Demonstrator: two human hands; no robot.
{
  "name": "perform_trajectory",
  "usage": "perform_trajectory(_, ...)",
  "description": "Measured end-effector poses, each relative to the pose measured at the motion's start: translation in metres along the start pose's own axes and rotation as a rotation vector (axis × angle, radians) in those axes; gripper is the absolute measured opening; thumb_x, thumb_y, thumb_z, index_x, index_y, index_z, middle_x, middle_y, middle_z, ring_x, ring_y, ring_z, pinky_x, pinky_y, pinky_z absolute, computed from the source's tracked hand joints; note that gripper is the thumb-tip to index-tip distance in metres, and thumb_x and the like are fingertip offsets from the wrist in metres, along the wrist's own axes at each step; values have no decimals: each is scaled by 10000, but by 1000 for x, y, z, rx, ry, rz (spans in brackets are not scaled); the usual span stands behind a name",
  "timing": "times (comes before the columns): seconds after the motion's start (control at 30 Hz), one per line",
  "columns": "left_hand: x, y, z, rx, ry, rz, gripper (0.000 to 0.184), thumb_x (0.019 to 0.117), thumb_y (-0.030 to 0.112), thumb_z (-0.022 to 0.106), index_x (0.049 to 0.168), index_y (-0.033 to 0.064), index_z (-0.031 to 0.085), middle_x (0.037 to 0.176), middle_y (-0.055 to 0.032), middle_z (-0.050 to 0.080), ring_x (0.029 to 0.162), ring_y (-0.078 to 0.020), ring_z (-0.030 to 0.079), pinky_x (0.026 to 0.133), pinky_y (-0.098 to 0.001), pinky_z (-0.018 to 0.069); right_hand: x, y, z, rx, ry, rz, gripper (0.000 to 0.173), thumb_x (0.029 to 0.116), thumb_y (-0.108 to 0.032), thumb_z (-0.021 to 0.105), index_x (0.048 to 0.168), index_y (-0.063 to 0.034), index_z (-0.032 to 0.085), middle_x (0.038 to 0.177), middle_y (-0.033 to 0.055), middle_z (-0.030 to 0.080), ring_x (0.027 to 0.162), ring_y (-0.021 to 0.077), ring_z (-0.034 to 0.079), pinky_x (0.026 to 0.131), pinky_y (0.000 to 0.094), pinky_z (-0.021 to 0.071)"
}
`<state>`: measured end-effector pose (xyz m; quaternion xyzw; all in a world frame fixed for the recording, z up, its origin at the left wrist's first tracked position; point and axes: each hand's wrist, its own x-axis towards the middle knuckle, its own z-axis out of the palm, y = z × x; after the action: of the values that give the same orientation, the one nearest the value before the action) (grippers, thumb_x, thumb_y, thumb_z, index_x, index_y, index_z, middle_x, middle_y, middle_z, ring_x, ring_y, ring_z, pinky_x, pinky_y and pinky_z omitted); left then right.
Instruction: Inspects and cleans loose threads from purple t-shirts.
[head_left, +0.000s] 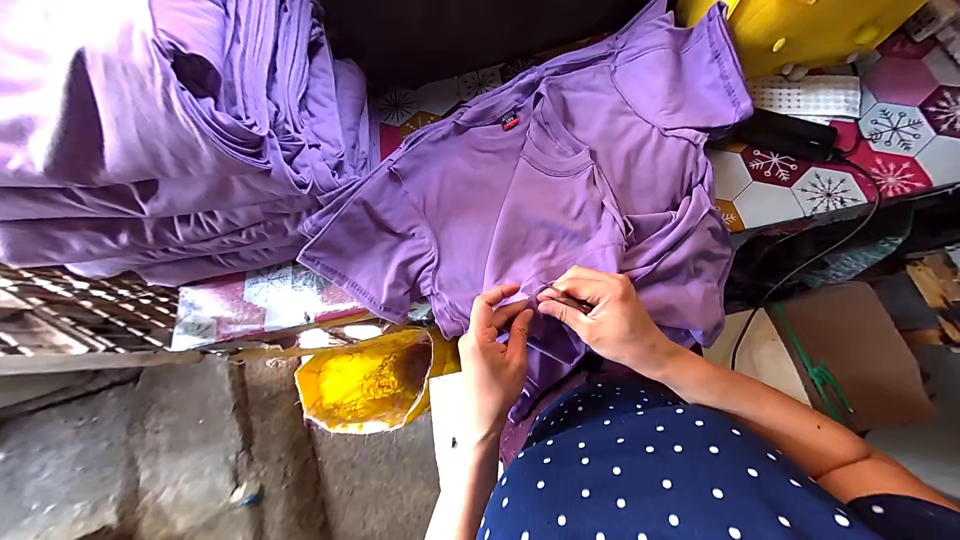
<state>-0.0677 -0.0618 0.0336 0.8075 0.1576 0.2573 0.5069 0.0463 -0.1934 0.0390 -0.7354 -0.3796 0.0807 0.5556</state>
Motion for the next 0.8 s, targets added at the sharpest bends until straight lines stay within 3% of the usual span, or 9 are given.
perform_trajectory(0.17,-4,4,8,399,24,183,280,954,32,586,1226,-14,626,884,-72,773,814,-124,745,770,-277,587,-4,2,9,-225,49,-137,85,855,-119,747,825,-40,758,821,56,703,671,120,654,577,294,543)
perform_trajectory(0.3,-3,5,9,412,11,183,318,904,8,596,1221,-18,608,829,-63,762,774,-120,741,723,-282,585,-4,8,15,-358,67,-298,106,822,-122,733,810,-17,727,768,86,666,582,168,623,464,316,476)
perform_trajectory(0.37,-3,3,8,256,7,115,269,915,27,642,1174,-20,587,859,-45,764,793,-75,731,752,-248,585,-1,13,15,-200,59,-212,113,832,-125,731,805,-16,722,757,69,655,599,125,604,496,273,476)
perform_trajectory(0.43,-2,2,5,-25,16,9,237,924,5,667,1109,13,519,890,-10,760,819,-42,731,767,-218,599,3,13,13,194,6,33,54,859,-51,685,824,-18,710,783,6,635,673,17,575,593,168,486)
perform_trajectory(0.53,0,0,3,-256,44,-79,267,908,-36,663,1050,86,473,875,29,753,809,-40,727,746,-215,595,6,9,13,573,-22,316,98,884,20,662,836,-59,695,738,-61,646,619,-36,544,576,141,459)
perform_trajectory(0.67,-2,2,2,-125,48,-22,236,919,-27,654,1078,46,495,903,1,759,839,-36,731,767,-209,599,6,4,9,441,-65,272,20,894,-35,724,877,-38,732,826,-28,679,712,-28,606,666,140,523)
perform_trajectory(0.8,-3,0,3,-13,14,40,107,922,-3,647,1013,-14,592,890,-31,738,837,-12,704,782,-181,580,10,2,5,341,-119,243,65,894,-45,710,830,-35,710,774,-31,615,672,-27,552,623,130,475)
